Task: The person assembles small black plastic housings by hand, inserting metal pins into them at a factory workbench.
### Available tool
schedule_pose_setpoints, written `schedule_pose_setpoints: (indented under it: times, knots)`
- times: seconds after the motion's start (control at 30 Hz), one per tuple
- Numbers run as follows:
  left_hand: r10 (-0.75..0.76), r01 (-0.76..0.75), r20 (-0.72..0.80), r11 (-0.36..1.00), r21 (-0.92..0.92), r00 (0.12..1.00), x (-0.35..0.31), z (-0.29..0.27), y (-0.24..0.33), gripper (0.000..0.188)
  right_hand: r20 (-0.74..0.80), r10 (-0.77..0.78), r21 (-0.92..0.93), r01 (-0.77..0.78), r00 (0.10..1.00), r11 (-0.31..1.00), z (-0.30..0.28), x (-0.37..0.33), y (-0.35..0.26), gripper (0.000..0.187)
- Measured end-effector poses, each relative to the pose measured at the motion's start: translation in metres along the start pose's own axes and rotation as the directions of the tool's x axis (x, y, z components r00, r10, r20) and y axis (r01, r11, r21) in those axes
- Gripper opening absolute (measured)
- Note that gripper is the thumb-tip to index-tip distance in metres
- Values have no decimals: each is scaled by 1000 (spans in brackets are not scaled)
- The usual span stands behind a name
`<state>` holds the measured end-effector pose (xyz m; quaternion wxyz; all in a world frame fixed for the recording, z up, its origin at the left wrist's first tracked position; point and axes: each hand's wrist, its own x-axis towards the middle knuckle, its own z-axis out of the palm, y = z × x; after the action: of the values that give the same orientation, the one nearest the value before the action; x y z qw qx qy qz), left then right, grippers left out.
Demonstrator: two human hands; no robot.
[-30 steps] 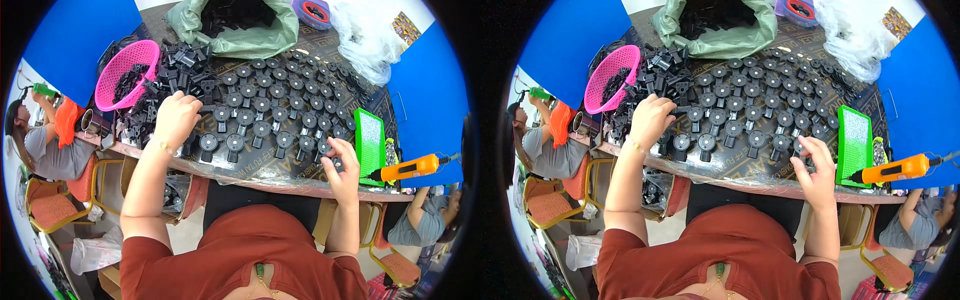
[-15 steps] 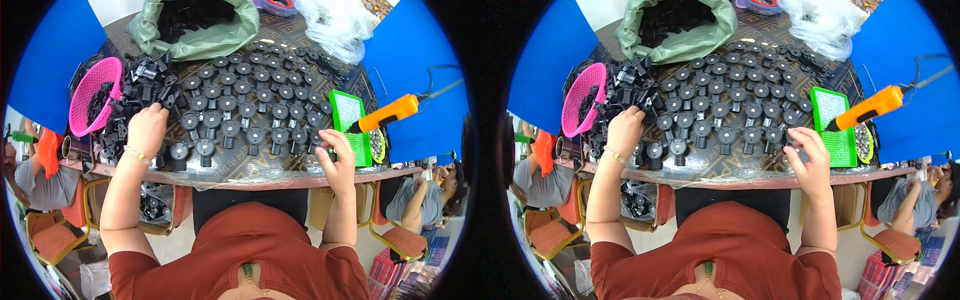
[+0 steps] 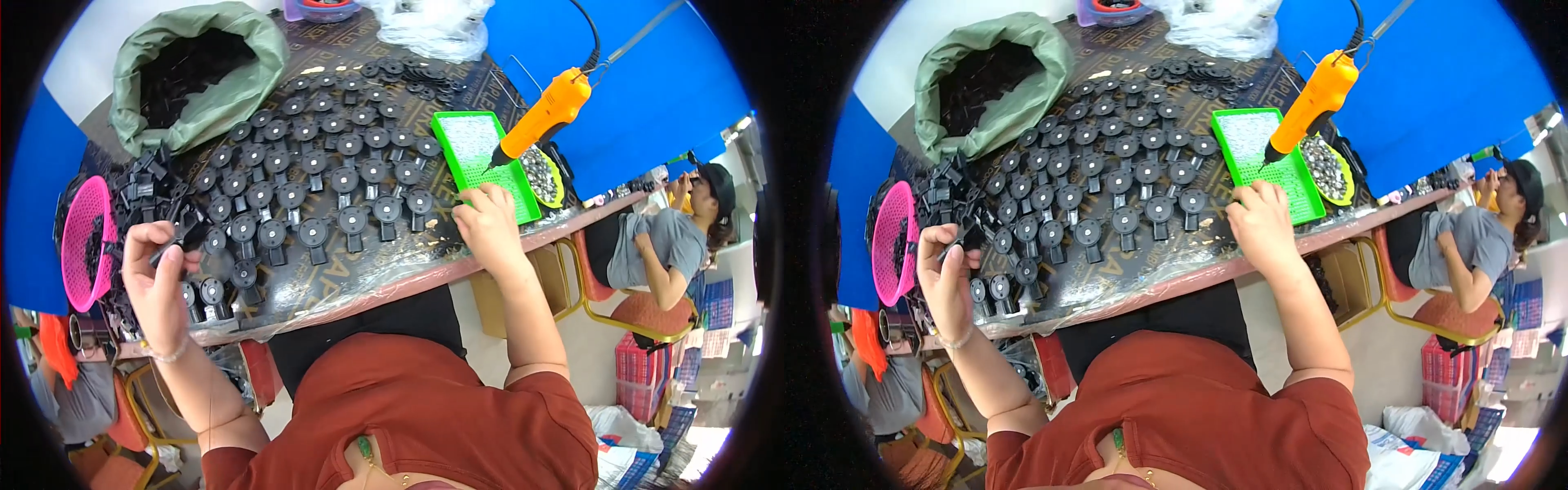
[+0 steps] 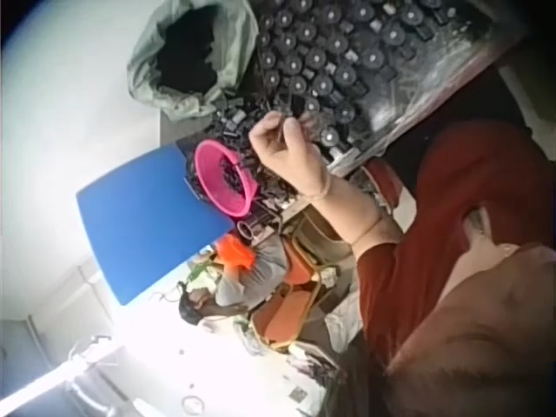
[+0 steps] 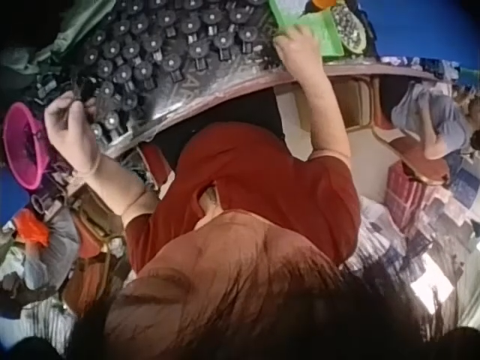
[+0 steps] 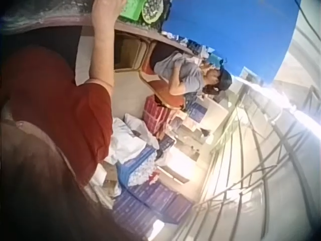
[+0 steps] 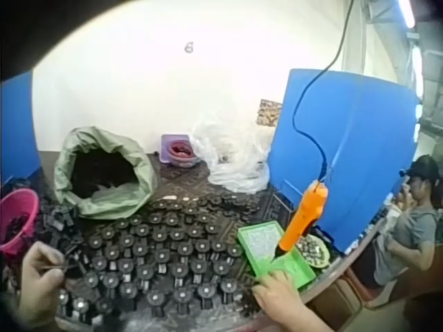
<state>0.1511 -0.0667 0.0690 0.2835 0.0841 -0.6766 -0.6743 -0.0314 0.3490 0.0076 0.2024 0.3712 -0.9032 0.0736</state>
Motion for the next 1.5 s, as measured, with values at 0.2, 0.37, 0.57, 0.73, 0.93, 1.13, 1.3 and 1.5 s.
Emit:
schedule_pose_setpoints:
  times: [0.2,0.37,0.57,0.73,0.93,1.13,1.3,1.5]
  knots:
    - [-230,472,430,621,-626,873,6,130,0,69,-50,127,-141,-133,991,981,5,-4,4,18]
    - [-250,572,529,533,-624,811,21,186,-23,51,-41,147,-66,-149,988,987,11,-6,8,21]
    - [-270,627,577,485,-610,771,36,197,-55,56,26,210,-54,-208,977,977,14,-12,19,20]
    - [-265,606,557,505,-615,787,35,196,-72,52,-17,233,29,-232,972,972,24,1,21,15]
    - [-357,603,491,562,-566,795,28,199,-75,44,-16,165,-67,-166,986,984,36,13,27,8]
    - [-381,623,509,611,-488,772,21,207,-80,46,-68,303,377,-257,951,890,14,38,23,8]
    - [-358,619,547,662,-423,757,17,212,-86,48,-4,164,693,-115,986,712,-11,71,-5,6]
    - [-336,634,594,657,-409,731,17,213,-93,47,-13,-15,605,20,1000,796,-11,91,-25,6]
